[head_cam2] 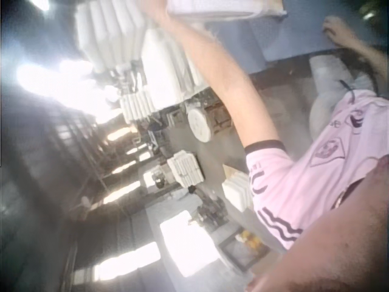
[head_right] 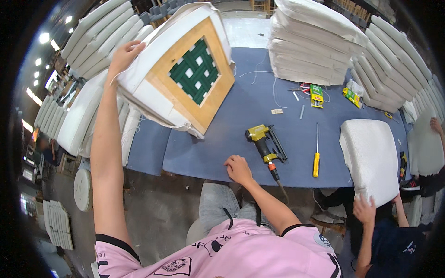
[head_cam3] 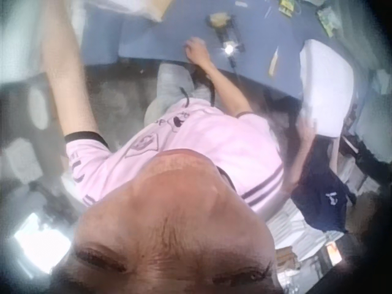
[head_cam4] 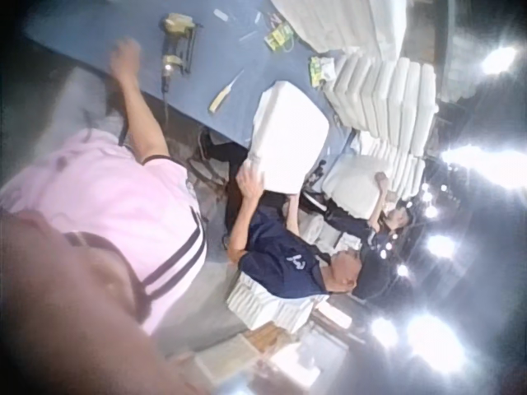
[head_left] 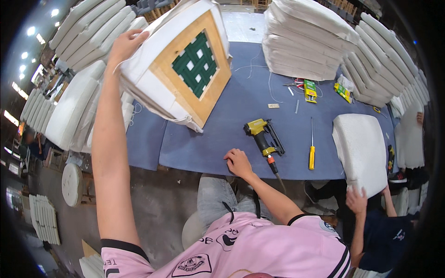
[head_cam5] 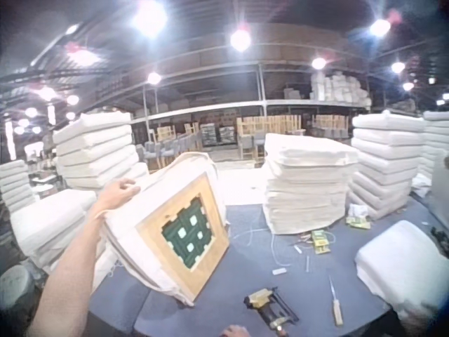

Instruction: The person uses a staple gun to attach white fabric to the edges of a wooden cushion frame. They repeatedly pull the fabric taut, staple it to the frame, and flip the cushion to work on different sides. The person also handles loose foam pads and stacks finished cushions.

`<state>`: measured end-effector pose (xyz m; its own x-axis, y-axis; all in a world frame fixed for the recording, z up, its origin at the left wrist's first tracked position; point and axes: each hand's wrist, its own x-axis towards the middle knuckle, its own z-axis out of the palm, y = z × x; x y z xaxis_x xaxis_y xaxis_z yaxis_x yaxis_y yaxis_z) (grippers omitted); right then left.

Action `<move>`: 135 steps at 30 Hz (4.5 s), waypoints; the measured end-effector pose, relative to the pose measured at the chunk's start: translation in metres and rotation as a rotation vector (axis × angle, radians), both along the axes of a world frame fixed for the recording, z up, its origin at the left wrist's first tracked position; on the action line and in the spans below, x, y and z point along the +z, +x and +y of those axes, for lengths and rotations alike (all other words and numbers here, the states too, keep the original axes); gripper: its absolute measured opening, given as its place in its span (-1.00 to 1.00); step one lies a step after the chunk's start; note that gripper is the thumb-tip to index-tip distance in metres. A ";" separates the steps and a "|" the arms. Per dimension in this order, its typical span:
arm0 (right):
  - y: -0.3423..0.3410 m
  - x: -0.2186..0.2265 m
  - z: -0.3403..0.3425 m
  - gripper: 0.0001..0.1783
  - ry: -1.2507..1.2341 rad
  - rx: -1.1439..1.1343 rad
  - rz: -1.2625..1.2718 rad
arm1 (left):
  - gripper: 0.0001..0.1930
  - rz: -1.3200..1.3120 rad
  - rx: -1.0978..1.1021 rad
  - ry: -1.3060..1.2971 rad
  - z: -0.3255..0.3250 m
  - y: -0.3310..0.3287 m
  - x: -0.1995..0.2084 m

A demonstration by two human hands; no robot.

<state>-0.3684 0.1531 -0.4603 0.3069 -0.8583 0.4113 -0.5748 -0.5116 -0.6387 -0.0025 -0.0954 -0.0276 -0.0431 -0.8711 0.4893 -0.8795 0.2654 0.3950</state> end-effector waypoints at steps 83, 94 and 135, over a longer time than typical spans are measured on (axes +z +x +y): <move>0.048 0.389 -0.132 -0.60 0.237 0.424 -0.678 | 0.04 0.426 0.240 -0.387 0.173 -0.188 -0.062; 0.032 0.404 -0.144 -0.63 0.130 0.474 -0.377 | 0.06 0.374 0.222 -0.574 0.160 -0.192 -0.088; 0.145 0.427 -0.217 -0.77 -0.553 0.220 -0.034 | -0.51 1.328 0.144 0.011 0.094 -0.085 -0.158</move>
<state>-0.2234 -0.0635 -0.0331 0.4319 -0.4318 0.7919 -0.4015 -0.8782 -0.2599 -0.0878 -0.0018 -0.1854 0.5494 -0.8315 0.0817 0.1510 0.1950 0.9691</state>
